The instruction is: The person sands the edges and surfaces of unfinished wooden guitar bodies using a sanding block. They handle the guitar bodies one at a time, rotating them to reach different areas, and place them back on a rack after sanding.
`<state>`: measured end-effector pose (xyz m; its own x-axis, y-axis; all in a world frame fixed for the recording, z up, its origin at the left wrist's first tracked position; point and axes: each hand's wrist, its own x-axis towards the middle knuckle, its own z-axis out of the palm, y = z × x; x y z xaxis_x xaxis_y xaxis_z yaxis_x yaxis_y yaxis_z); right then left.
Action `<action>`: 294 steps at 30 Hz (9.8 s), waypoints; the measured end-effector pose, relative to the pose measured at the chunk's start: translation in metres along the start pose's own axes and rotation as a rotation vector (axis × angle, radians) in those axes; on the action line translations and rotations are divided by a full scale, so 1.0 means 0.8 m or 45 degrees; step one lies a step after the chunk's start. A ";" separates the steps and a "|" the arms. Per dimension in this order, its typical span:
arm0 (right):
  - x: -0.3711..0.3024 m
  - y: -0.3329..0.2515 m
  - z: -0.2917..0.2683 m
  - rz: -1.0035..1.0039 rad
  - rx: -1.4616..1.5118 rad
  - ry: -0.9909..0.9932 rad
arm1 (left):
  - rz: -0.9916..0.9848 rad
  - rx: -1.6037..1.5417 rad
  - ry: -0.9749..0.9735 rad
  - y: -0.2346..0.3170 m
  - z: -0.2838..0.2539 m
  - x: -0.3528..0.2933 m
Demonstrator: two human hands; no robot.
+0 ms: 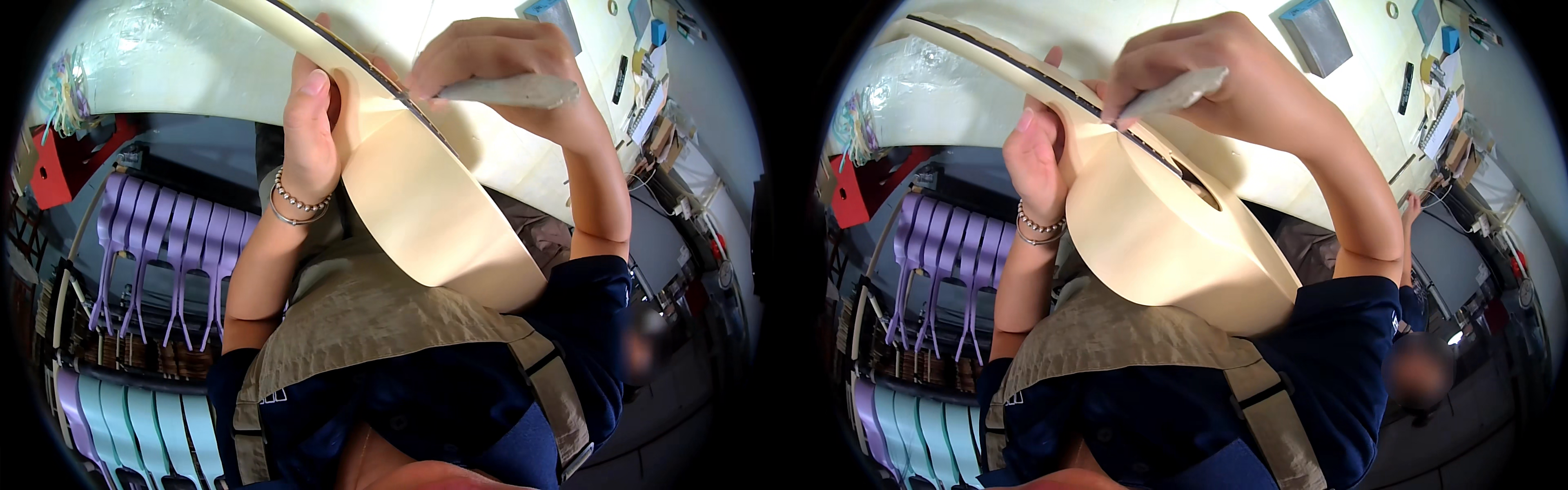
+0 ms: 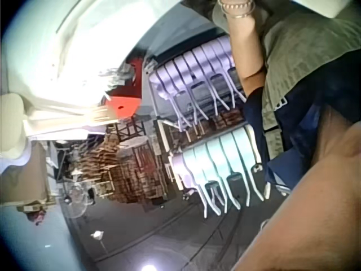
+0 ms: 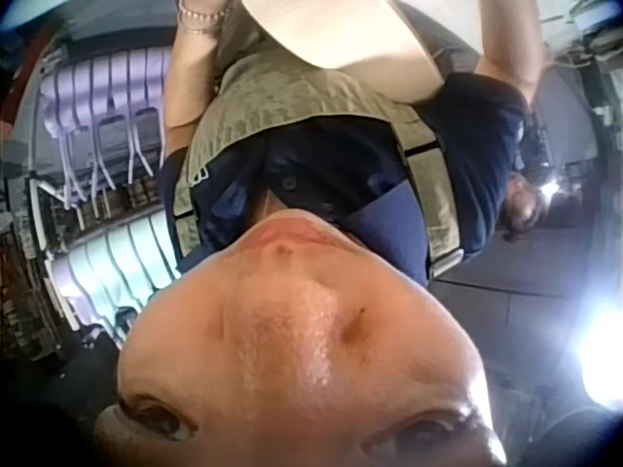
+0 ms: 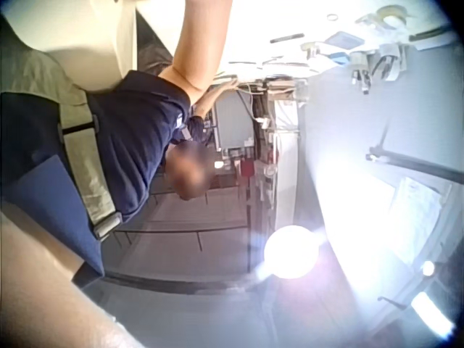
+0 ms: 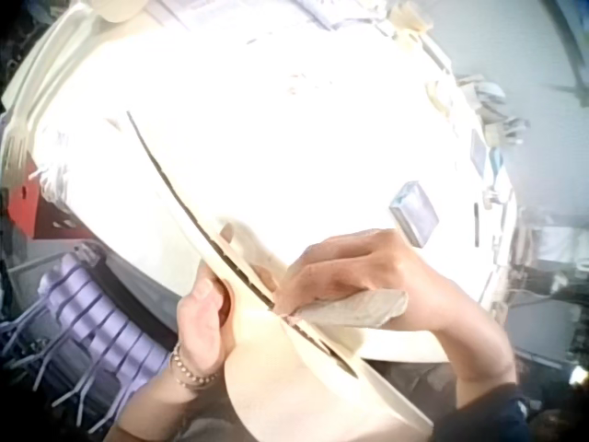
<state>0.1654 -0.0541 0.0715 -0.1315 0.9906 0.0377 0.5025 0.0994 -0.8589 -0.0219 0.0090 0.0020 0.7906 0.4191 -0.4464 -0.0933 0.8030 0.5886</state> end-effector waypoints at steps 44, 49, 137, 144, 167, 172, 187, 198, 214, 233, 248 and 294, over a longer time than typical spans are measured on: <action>-0.066 -0.021 0.019 0.641 -0.123 0.254 | 0.019 0.261 -0.011 0.010 0.010 0.001; -0.059 -0.043 0.022 0.758 -0.219 0.160 | -0.015 0.297 0.016 0.007 0.006 -0.001; 0.016 -0.020 0.027 0.643 -0.541 0.231 | 0.223 0.467 0.090 0.001 -0.003 0.009; 0.026 -0.015 0.030 0.631 -0.532 0.264 | 0.263 0.486 0.077 -0.003 -0.004 0.008; 0.227 0.023 0.031 0.815 -0.412 0.106 | 0.188 0.409 -0.083 -0.010 -0.015 0.009; 0.221 0.019 0.029 0.775 -0.492 0.110 | 0.198 0.406 -0.072 -0.011 -0.013 0.006; 0.229 0.017 0.028 0.814 -0.632 0.060 | 0.224 0.416 -0.060 -0.016 -0.011 0.004; 0.135 0.005 0.040 0.701 -0.592 0.214 | 0.223 0.437 -0.078 -0.023 -0.014 0.007; 0.103 -0.002 0.027 0.709 -0.491 0.169 | 0.053 0.171 -0.093 -0.005 -0.011 0.005; 0.080 0.012 -0.091 0.753 -0.120 0.704 | 0.369 0.501 -0.001 0.061 0.025 0.021; -0.165 -0.007 -0.078 0.507 0.621 1.492 | 1.767 2.455 -0.781 0.184 0.141 0.087; -0.150 -0.008 0.116 0.722 -0.625 0.746 | 1.362 2.321 -0.497 0.242 0.041 0.081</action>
<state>0.0984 -0.1826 0.0249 0.6247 0.7795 0.0461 0.6801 -0.5141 -0.5227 0.0313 0.1777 0.1094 0.9179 0.0393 0.3949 -0.1266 -0.9142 0.3851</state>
